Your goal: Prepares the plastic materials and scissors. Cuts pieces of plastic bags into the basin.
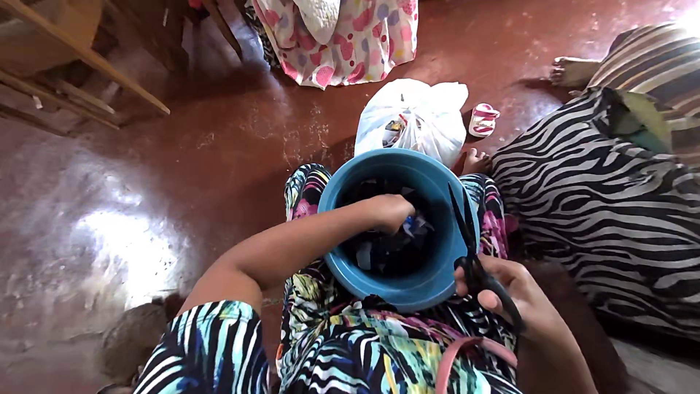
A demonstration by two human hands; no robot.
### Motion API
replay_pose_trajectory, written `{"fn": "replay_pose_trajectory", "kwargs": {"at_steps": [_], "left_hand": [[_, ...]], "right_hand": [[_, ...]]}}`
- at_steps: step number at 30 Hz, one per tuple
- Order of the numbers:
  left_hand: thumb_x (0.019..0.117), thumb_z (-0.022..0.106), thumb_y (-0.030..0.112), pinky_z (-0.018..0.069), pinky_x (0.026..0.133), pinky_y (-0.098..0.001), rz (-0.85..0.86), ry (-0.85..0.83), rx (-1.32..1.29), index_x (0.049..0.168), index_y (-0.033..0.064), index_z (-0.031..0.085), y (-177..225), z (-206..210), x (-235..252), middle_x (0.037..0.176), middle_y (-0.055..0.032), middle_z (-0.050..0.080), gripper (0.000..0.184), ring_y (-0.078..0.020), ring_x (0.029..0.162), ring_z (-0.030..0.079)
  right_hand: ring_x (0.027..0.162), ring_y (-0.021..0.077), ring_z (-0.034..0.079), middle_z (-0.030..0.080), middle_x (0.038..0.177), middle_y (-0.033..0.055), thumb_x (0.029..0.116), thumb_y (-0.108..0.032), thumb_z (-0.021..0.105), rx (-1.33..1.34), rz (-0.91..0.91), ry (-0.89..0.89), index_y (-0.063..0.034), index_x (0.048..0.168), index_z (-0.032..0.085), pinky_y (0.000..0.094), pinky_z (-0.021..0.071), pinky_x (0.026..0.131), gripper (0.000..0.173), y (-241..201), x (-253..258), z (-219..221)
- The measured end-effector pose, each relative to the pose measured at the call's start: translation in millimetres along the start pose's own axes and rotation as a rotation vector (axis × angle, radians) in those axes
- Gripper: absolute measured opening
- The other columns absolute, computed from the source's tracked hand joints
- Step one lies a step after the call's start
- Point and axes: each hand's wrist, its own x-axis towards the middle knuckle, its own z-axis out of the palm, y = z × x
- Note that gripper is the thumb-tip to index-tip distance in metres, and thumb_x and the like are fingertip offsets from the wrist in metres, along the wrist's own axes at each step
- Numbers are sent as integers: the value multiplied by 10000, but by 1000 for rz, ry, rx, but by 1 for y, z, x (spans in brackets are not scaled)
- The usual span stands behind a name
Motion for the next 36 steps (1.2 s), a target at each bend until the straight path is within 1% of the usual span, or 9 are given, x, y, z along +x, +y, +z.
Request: {"fn": "replay_pose_trajectory", "kwargs": {"at_steps": [5, 8, 12, 14, 20, 24, 27, 30, 36], "left_hand": [[861, 839, 226, 477, 983, -586, -8, 217, -46, 1521, 86, 473, 1, -20, -24, 1343, -290, 552, 768, -433, 1179, 587], [797, 893, 237, 526, 909, -595, -99, 331, -37, 1584, 165, 392, -5, -21, -30, 1476, -288, 452, 935, -443, 1127, 622], [919, 727, 46, 526, 890, -599, -197, 289, 45, 1181, -51, 636, -14, -19, -38, 1126, -266, 655, 294, -439, 1077, 647], [960, 621, -18, 524, 862, -608, -252, 131, 150, 1023, -69, 691, -15, -16, -42, 1071, -241, 677, 107, -427, 1073, 648], [1017, 470, -48, 461, 975, -628, -384, -186, 284, 1171, -161, 602, -21, 11, -38, 1280, -313, 596, 233, -475, 1231, 571], [1021, 425, -72, 465, 984, -617, -348, -125, 283, 1168, -167, 594, -25, 10, -43, 1291, -317, 590, 244, -472, 1250, 565], [1014, 550, 32, 459, 987, -624, -221, -39, 145, 1128, -103, 665, -33, -5, -51, 1259, -281, 614, 211, -451, 1215, 581], [1006, 611, 102, 489, 935, -572, -26, 201, -91, 1084, -65, 711, -34, -24, -71, 1064, -230, 699, 210, -367, 1038, 658], [958, 680, 81, 520, 765, -172, 162, 609, -533, 974, -9, 726, -17, -42, -102, 854, -1, 700, 102, 33, 776, 615]], "right_hand": [[705, -69, 638, 698, 783, -171, 834, -710, 662, -16, 9, 12, -229, 934, 720, 118, 526, 641, 495, 0, -1, -1], [713, -70, 636, 700, 797, -168, 850, -696, 657, -1, -6, -4, -226, 949, 721, 112, 519, 642, 484, -1, 0, -1], [703, -76, 635, 703, 798, -173, 848, -688, 667, 2, -5, -19, -228, 937, 713, 104, 512, 627, 470, 0, 1, 0], [700, -85, 627, 700, 798, -176, 847, -694, 661, -6, 2, -28, -225, 936, 712, 99, 505, 621, 480, 0, 2, 1], [672, -81, 616, 692, 771, -160, 833, -692, 683, 33, 48, -64, -206, 921, 707, 102, 495, 593, 494, -3, 3, 5], [674, -73, 621, 691, 767, -151, 837, -698, 674, 92, 58, -129, -192, 920, 713, 113, 505, 608, 514, -2, 3, 7], [664, -73, 619, 694, 762, -144, 838, -693, 676, 136, 70, -163, -187, 929, 716, 112, 502, 599, 515, -1, 2, 8], [663, -71, 622, 709, 781, -132, 851, -683, 671, 212, 88, -204, -201, 941, 724, 112, 498, 592, 493, -1, 2, 9], [728, -27, 673, 742, 841, -99, 890, -664, 635, 452, 125, -355, -217, 1015, 742, 147, 543, 666, 476, 3, 3, 17]]}}
